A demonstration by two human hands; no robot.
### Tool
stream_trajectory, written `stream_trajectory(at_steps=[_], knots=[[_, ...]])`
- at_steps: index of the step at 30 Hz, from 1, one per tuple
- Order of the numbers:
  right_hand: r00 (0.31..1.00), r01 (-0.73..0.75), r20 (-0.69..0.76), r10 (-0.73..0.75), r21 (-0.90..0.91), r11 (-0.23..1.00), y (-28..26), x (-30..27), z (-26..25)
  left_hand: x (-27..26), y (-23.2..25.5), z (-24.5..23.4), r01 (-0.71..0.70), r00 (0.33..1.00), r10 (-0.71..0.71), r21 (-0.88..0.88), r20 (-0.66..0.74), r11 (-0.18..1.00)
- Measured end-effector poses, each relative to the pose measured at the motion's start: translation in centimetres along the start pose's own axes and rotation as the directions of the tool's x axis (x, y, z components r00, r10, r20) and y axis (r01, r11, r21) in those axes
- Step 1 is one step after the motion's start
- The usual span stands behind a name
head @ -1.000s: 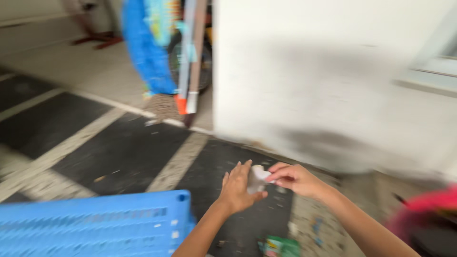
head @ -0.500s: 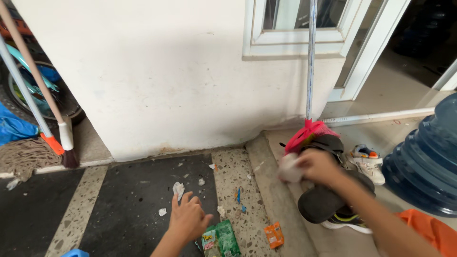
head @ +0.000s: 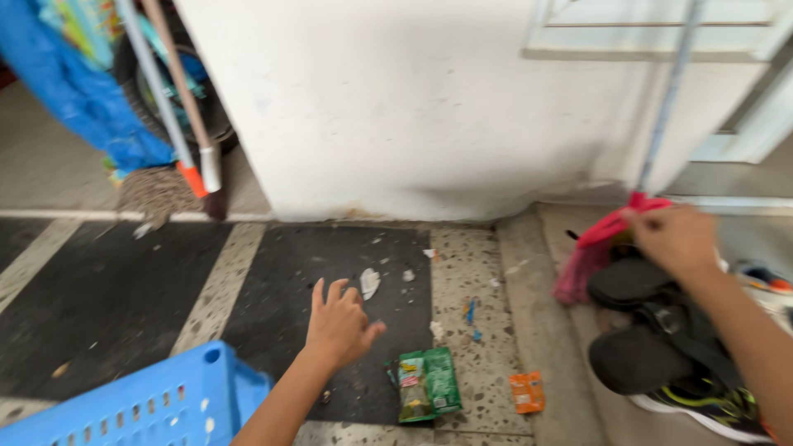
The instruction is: The person sweeps debris from a tiled floor using a broom, then organizes shoes and other items onto a blue plastic step stool. They also move a large water bottle to a different location.
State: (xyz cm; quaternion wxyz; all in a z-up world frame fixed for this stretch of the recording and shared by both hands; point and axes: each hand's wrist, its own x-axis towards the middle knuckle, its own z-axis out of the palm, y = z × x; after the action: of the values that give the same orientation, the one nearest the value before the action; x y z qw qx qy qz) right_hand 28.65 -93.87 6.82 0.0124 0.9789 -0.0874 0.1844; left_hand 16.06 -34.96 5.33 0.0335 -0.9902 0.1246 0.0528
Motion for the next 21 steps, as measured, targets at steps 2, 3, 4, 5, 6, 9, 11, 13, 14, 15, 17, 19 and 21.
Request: stream_trajectory(at_steps=[2,3,4,5,6,9,11,13,14,15,17,19,21], knots=[[0.935,0.345,-0.14,-0.325,0.16,0.925,-6.0,0.0,1.3,-0.4,-0.9,0.1,0.034,0.999,-0.034,0.018,-0.026,0.999],[0.889,0.451,-0.165,-0.427,0.152,0.879,-9.0,0.1,2.1,-0.5,-1.3,0.1,0.037,0.997,-0.035,0.025,-0.072,0.999],[0.831,0.551,-0.19,-0.523,0.142,0.822,-11.6,0.3,2.5,-0.7,-1.8,0.1,0.039,0.992,-0.035,0.032,-0.117,0.999],[0.774,0.63,-0.221,-0.593,0.176,0.756,-13.4,0.0,2.6,-1.0,-2.3,0.2,0.037,0.987,-0.03,0.04,-0.159,0.999],[0.711,0.702,-0.256,-0.655,0.207,0.682,-15.6,-0.1,2.9,-1.1,-3.0,0.1,0.043,0.973,-0.048,-0.027,-0.226,0.999],[0.794,0.589,0.121,-0.595,0.086,0.804,-22.0,-0.2,3.1,-0.9,-4.6,-1.8,0.053,0.956,-0.107,-0.197,-0.273,0.979],[0.823,0.512,0.314,-0.473,-0.05,0.857,-24.4,0.9,0.7,-0.9,-5.6,-4.8,0.103,0.979,-0.144,-0.259,-0.145,0.96],[0.815,0.529,0.331,-0.477,-0.086,0.844,-26.0,1.9,-2.4,-0.8,-6.2,-8.6,0.134,0.991,-0.136,-0.209,0.002,0.969],[0.803,0.569,0.293,-0.519,-0.118,0.814,-26.1,2.9,-4.4,-0.7,-6.4,-10.5,0.147,0.988,-0.135,-0.182,0.075,0.972],[0.786,0.606,0.264,-0.559,-0.15,0.781,-25.5,3.5,-6.3,-0.6,-6.6,-12.4,0.161,0.986,-0.148,-0.195,0.082,0.968],[0.783,0.618,0.253,-0.569,-0.209,0.758,-24.1,6.0,-10.1,-0.3,-6.6,-16.0,0.186,0.981,-0.168,-0.221,0.099,0.957],[0.822,0.564,0.269,-0.501,-0.267,0.781,-21.4,9.7,-14.4,-0.2,-6.6,-19.6,0.212,0.977,-0.193,-0.276,0.095,0.937],[0.921,0.389,0.085,-0.38,-0.176,0.904,-18.1,14.2,-18.6,0.1,-6.3,-23.3,0.233,0.972,-0.207,-0.329,0.113,0.915]])
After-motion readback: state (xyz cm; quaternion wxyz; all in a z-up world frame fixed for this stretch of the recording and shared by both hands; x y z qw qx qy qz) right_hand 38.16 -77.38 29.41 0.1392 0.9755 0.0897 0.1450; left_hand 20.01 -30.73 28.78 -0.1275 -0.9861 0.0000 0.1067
